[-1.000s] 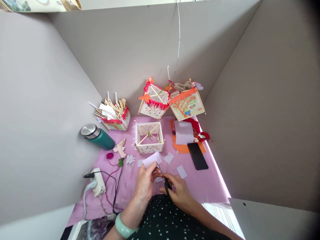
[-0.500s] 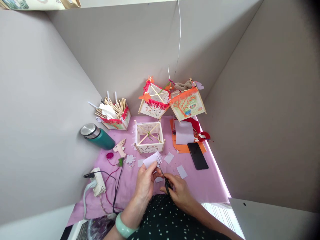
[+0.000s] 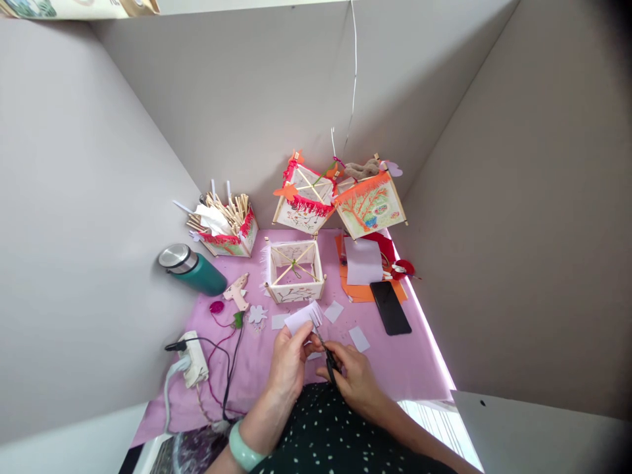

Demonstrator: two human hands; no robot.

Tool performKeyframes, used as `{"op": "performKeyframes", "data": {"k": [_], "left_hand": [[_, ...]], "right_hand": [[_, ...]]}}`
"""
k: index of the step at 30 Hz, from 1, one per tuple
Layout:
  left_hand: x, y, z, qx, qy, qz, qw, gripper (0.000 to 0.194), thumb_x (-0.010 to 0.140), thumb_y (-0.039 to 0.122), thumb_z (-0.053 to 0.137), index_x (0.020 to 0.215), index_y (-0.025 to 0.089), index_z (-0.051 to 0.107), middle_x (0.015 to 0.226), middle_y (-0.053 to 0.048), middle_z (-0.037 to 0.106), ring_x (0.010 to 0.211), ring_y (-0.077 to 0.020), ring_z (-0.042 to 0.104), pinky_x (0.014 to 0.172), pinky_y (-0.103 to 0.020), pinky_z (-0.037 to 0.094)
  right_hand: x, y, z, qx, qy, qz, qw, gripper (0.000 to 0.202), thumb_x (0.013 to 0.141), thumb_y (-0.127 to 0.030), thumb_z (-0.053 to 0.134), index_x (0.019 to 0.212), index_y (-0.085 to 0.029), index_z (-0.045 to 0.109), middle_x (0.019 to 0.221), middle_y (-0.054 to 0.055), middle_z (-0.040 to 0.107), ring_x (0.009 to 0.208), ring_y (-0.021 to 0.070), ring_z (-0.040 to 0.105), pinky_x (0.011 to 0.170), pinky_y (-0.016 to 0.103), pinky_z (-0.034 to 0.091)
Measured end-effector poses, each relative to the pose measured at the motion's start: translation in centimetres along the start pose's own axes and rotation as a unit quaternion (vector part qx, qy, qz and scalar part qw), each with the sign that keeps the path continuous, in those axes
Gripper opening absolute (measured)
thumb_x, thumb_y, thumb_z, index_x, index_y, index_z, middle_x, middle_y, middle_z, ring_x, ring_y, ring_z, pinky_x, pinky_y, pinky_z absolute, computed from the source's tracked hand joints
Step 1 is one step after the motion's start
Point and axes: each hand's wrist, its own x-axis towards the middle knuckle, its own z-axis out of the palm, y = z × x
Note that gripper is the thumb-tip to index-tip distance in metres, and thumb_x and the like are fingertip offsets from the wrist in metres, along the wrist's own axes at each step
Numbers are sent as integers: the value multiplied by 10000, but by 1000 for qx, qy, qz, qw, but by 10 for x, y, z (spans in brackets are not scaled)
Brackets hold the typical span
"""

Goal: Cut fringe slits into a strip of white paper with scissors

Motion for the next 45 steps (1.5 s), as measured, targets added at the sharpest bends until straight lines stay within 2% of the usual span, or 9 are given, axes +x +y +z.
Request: {"op": "performKeyframes", "data": {"k": [6, 19, 27, 33, 45], "left_hand": [[0, -1, 0, -4, -3, 3, 1000, 291, 667, 295, 796, 825, 120, 626, 570, 11, 606, 533, -110, 556, 547, -236, 482], [1, -4, -1, 0, -2, -3, 1000, 281, 682, 283, 785, 835, 119, 617, 570, 11, 613, 531, -108, 564, 537, -231, 485], [4, 8, 2, -9, -3, 11, 1000, 257, 687, 277, 769, 845, 126, 634, 551, 12, 607, 512, -109, 559, 530, -228, 478], [4, 17, 3, -14, 21, 22, 999, 264, 655, 261, 787, 838, 135, 645, 589, 11, 622, 519, -107, 561, 529, -229, 477], [5, 12, 0, -8, -1, 23, 1000, 219, 690, 286, 766, 809, 147, 644, 595, 5, 620, 517, -107, 549, 546, -236, 467]], "right_hand": [[2, -3, -2, -3, 2, 6, 1000, 311, 923, -409, 551, 1083, -161, 650, 722, 46, 659, 650, 176, 573, 623, 279, 417], [1, 0, -1, 15, 3, 8, 1000, 273, 912, -362, 576, 1075, -153, 641, 732, 40, 663, 645, 170, 573, 634, 278, 419], [3, -2, -3, 19, -31, 30, 999, 294, 885, -370, 612, 1091, -164, 654, 737, 40, 659, 666, 177, 572, 642, 278, 424], [2, -1, -4, 23, -53, 28, 998, 319, 851, -363, 653, 1112, -180, 649, 800, 50, 671, 722, 190, 583, 681, 291, 439], [2, -4, -5, 22, -46, 20, 999, 277, 872, -357, 626, 1090, -188, 647, 794, 42, 671, 702, 183, 566, 671, 289, 426]]}}
